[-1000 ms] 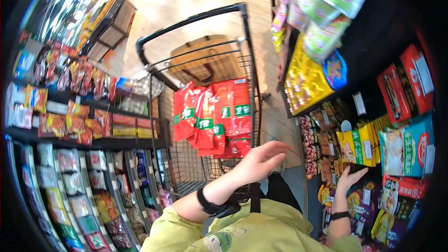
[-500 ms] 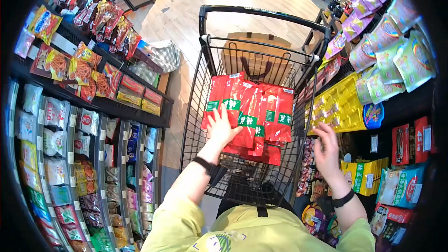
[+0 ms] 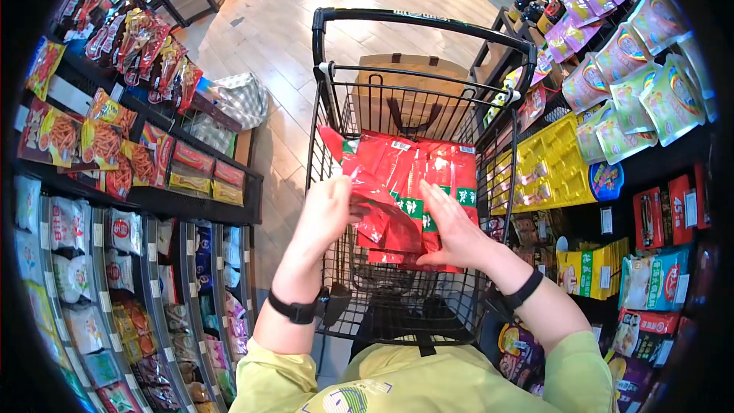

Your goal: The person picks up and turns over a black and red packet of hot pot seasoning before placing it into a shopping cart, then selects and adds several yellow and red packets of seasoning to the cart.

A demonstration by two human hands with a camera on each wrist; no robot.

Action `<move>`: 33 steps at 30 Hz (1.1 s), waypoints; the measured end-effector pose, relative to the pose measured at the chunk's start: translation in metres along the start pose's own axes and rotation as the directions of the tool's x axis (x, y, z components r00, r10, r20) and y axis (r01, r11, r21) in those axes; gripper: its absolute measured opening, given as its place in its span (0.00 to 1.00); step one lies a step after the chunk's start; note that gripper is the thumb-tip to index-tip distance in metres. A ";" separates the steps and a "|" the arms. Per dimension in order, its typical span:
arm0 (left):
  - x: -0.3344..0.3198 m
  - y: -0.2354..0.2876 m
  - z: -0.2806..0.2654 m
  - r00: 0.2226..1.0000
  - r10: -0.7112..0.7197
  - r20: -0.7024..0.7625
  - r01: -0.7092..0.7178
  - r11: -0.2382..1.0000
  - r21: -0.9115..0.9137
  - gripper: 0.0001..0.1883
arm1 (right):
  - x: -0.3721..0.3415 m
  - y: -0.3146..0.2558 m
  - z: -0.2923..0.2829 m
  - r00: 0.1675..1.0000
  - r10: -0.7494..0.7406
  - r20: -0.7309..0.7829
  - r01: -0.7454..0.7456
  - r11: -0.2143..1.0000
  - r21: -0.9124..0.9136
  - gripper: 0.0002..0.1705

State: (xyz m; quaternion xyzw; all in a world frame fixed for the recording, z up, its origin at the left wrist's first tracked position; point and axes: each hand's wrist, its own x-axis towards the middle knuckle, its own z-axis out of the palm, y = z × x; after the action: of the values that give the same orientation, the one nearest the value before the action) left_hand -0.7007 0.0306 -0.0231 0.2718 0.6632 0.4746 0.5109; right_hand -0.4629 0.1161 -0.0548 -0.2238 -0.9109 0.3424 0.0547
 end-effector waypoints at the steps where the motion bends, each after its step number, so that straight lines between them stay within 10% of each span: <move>1: -0.011 0.013 -0.006 0.999 -0.016 0.037 0.018 0.997 -0.071 0.17 | 0.004 0.004 0.004 0.999 -0.022 -0.030 0.021 0.999 -0.030 0.68; 8: -0.016 0.023 -0.003 0.983 -0.110 0.149 0.166 0.881 -0.442 0.19 | 0.028 0.019 0.030 0.889 -0.292 -0.354 0.322 0.946 0.028 0.42; 10: -0.006 0.022 0.004 0.978 -0.079 0.191 0.155 0.890 -0.428 0.21 | 0.032 0.021 0.034 0.951 0.128 -0.282 0.067 0.803 0.592 0.31; 11: 0.005 0.010 0.010 0.996 0.063 0.067 -0.029 0.905 -0.424 0.22 | 0.036 0.018 0.037 0.838 0.267 -0.476 0.159 0.716 0.680 0.24; 14: 0.037 -0.036 0.010 0.876 0.414 -0.247 -0.378 0.908 0.182 0.25 | 0.043 0.054 0.024 0.921 0.361 -0.147 0.030 0.309 0.951 0.24; 16: 0.049 -0.064 0.013 0.832 0.504 -0.231 -0.451 0.858 0.246 0.29 | 0.044 0.073 0.030 0.916 0.393 -0.084 -0.013 0.236 0.972 0.26; 18: 0.037 -0.064 0.018 0.993 0.114 -0.014 -0.114 0.964 -0.242 0.35 | 0.046 0.086 0.032 0.936 0.340 0.089 -0.097 0.005 0.995 0.27; 27: 0.033 -0.076 0.020 0.975 0.032 0.219 0.090 0.847 -0.523 0.24 | 0.051 0.092 0.032 0.966 0.182 0.181 -0.131 -0.258 0.957 0.26; 33: 0.018 -0.074 0.020 0.976 0.116 0.185 -0.026 0.904 -0.427 0.27 | 0.056 0.088 0.034 0.975 0.166 0.148 -0.110 -0.217 0.970 0.27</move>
State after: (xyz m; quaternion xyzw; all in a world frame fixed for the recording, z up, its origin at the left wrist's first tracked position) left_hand -0.6786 0.0235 -0.0982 0.2266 0.4778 0.5944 0.6058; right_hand -0.4893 0.1794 -0.1412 -0.2047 -0.2795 0.9195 0.1858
